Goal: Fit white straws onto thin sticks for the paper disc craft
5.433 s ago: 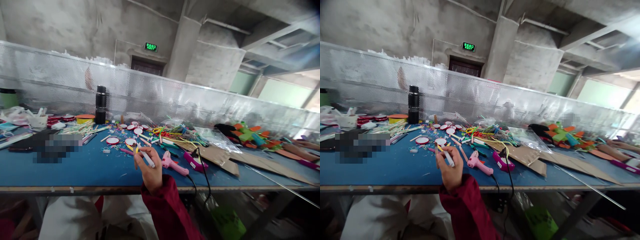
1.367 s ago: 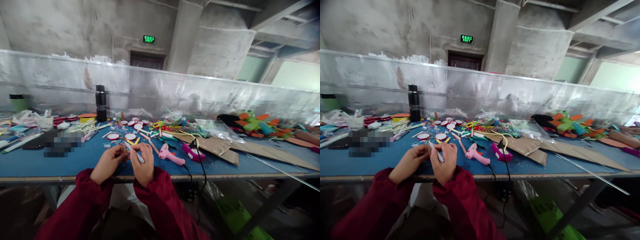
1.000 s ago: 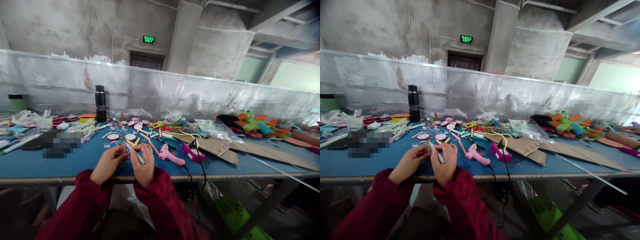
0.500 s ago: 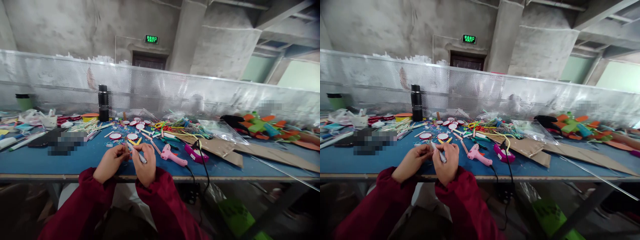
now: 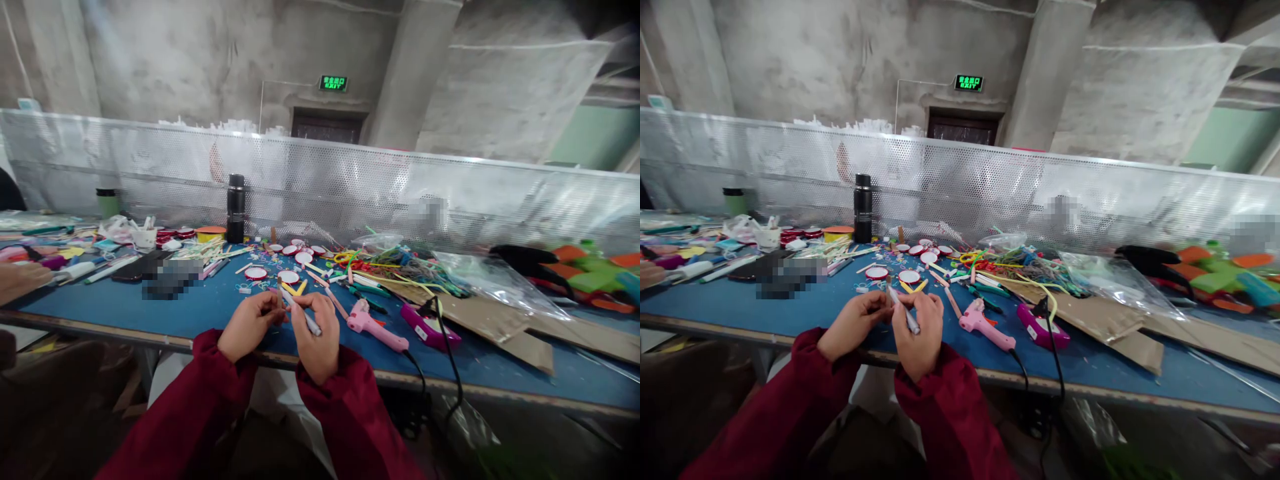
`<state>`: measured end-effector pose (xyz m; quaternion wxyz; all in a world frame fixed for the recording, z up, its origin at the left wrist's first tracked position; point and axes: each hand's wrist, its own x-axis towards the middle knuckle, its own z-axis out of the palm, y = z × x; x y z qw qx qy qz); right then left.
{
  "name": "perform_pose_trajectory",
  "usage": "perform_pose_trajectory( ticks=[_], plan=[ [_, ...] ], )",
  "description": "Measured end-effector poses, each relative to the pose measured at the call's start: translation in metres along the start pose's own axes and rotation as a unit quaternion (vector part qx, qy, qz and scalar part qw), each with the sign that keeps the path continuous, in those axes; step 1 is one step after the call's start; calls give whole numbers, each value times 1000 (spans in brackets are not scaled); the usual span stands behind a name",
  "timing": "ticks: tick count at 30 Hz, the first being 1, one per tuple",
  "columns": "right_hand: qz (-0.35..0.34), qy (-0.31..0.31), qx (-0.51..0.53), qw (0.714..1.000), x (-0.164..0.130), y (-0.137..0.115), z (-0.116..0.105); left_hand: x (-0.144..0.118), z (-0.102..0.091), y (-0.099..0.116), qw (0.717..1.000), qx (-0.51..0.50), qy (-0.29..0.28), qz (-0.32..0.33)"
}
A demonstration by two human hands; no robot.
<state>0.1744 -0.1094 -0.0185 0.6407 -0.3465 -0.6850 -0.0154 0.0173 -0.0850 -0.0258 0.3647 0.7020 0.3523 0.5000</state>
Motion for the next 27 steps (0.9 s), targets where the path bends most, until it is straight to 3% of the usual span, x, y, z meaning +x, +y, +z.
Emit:
perform_pose_trajectory(
  ticks=[9,27],
  plan=[
    [-13,-6,-10,1000,-1,2,-2,0,3,5,999,-41,8,-2],
    [12,-9,-5,1000,0,-1,-2,-1,2,5,1000,-25,5,-4]
  ],
)
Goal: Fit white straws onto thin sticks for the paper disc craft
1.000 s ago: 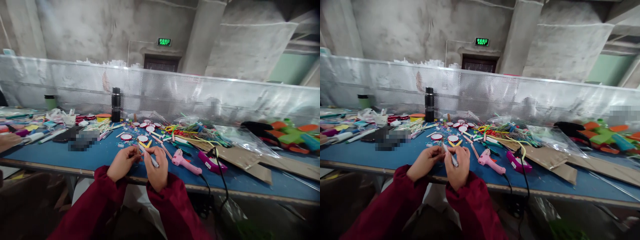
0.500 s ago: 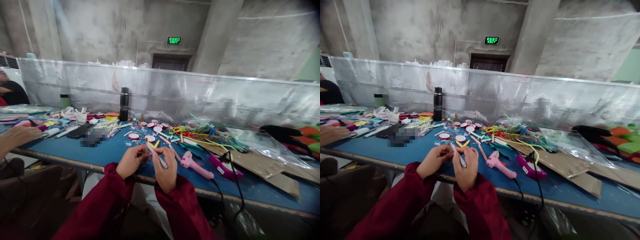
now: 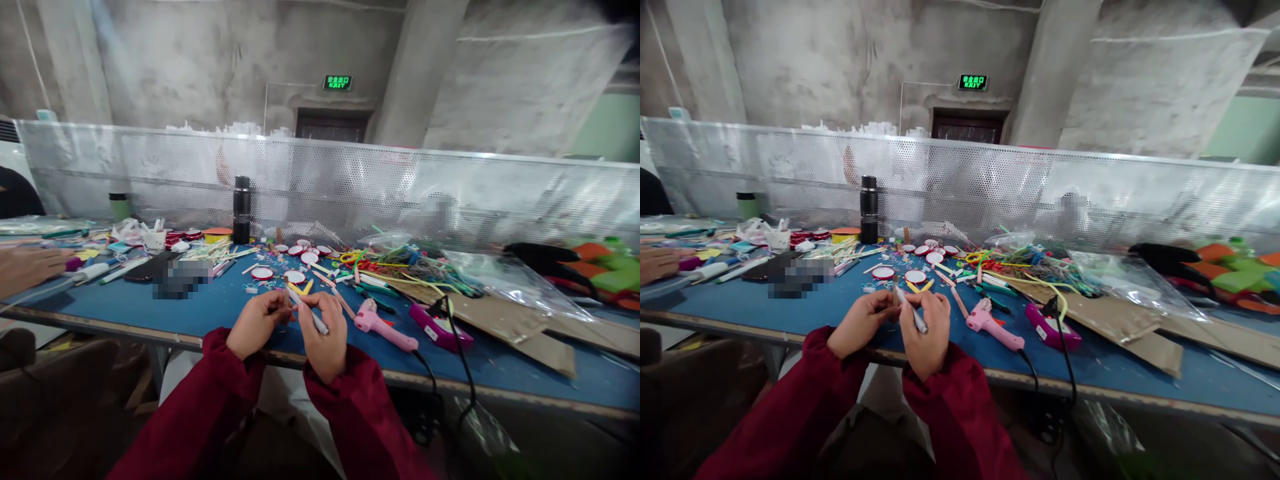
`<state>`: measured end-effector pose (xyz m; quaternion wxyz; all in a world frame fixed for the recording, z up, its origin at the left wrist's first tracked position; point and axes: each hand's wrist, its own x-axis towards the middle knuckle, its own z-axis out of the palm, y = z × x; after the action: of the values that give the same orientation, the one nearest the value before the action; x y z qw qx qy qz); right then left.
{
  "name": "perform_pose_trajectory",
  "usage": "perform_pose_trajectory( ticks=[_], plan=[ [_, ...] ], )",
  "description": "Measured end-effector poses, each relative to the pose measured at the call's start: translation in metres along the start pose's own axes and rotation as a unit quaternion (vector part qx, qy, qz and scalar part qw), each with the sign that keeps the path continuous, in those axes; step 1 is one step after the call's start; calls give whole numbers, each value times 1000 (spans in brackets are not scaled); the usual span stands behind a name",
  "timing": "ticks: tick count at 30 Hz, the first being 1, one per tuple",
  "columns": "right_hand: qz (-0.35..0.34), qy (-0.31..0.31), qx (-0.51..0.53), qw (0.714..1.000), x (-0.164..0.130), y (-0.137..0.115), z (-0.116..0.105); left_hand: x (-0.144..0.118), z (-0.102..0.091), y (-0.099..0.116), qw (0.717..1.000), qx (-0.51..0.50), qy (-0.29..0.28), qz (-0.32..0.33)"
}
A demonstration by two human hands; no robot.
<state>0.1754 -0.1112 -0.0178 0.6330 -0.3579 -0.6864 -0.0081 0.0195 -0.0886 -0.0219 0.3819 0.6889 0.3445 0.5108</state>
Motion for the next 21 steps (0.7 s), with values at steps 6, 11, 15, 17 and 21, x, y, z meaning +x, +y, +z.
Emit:
perform_pose_trajectory(
  ticks=[6,11,15,17,21],
  plan=[
    [-3,6,-11,1000,0,0,1,1,-2,-2,1000,17,0,-5],
    [1,12,-7,1000,-1,1,0,1,-1,0,1000,16,4,-8],
    [21,10,1,1000,1,4,1,-1,-2,14,999,8,37,0],
    [41,-31,16,999,3,8,3,-1,-1,18,999,12,42,0],
    [102,-100,125,982,6,15,5,-1,8,14,999,28,25,-12]
  ],
)
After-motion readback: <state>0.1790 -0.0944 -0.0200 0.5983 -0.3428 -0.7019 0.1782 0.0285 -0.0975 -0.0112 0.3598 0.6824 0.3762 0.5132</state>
